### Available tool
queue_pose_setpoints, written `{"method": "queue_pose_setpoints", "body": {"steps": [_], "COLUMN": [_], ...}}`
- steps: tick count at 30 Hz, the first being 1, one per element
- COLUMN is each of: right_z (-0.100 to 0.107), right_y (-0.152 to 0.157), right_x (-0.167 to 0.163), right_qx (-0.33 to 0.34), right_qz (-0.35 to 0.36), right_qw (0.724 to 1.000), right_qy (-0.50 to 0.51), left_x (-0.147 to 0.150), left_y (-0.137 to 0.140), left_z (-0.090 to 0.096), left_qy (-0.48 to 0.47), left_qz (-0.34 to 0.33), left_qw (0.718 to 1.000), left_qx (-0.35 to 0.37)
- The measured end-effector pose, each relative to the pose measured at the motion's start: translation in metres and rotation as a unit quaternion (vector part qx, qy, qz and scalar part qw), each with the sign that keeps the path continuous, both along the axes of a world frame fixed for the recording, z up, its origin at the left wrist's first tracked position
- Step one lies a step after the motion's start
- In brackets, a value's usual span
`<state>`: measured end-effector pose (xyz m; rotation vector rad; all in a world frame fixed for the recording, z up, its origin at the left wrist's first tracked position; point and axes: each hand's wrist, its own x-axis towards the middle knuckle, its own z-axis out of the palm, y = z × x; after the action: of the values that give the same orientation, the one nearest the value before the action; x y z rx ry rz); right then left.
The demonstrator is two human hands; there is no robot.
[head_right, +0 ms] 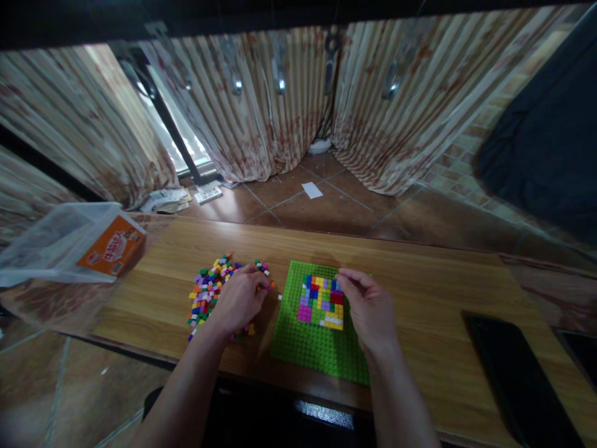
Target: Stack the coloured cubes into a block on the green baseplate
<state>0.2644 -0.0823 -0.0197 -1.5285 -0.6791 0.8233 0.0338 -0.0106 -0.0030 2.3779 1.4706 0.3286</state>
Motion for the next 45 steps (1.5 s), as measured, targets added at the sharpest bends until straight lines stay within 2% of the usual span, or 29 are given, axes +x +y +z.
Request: {"method": "queue_pose_setpoints", "body": {"steps": [3,7,9,13,15,18,24,28,32,35,39,42,45], "right_z": [0.0,0.01,0.018,0.029,0.032,0.032,0.029,0.03,0.033,0.034,0.031,0.024,0.019], "right_y": [-0.001,-0.005,-0.008,-0.01,-0.01,-0.01,-0.011,-0.014,-0.016,-0.016,-0.015,-0.015,-0.015], "right_x": [0.001,-0.003,-0.01,-0.028,-0.034,-0.037,-0.032,-0.03,-0.024,-0.014,-0.003,0.0,0.001], "right_qx": [-0.002,0.024,0.064,0.113,0.114,0.106,0.107,0.1,0.093,0.082,0.059,0.029,0.021], "right_qz": [-0.006,-0.01,0.029,0.168,0.211,0.237,0.233,0.241,0.214,0.161,0.104,0.112,0.133], "right_qw": [1.0,0.991,0.979,0.954,0.946,0.943,0.949,0.96,0.972,0.983,0.986,0.983,0.977], "right_qy": [-0.011,-0.132,-0.189,-0.221,-0.216,-0.207,-0.183,-0.104,-0.029,-0.042,-0.113,-0.142,-0.166], "left_x": [0.001,0.005,0.01,0.024,0.03,0.035,0.036,0.036,0.036,0.034,0.033,0.034,0.036], "left_y": [0.0,-0.001,-0.004,-0.014,-0.018,-0.023,-0.026,-0.027,-0.026,-0.024,-0.019,-0.016,-0.016], "left_z": [0.004,0.011,0.013,0.012,0.012,0.012,0.017,0.02,0.019,0.016,0.01,0.007,0.005], "left_qy": [-0.051,-0.213,-0.295,-0.398,-0.423,-0.433,-0.425,-0.443,-0.48,-0.489,-0.44,-0.409,-0.399], "left_qz": [-0.002,-0.013,-0.026,-0.06,-0.07,-0.081,-0.096,-0.107,-0.096,-0.073,-0.034,-0.014,-0.004], "left_qw": [0.999,0.974,0.947,0.894,0.879,0.871,0.873,0.851,0.825,0.831,0.869,0.885,0.888], "left_qx": [-0.007,-0.073,-0.124,-0.196,-0.21,-0.217,-0.22,-0.26,-0.282,-0.254,-0.221,-0.223,-0.227]}}
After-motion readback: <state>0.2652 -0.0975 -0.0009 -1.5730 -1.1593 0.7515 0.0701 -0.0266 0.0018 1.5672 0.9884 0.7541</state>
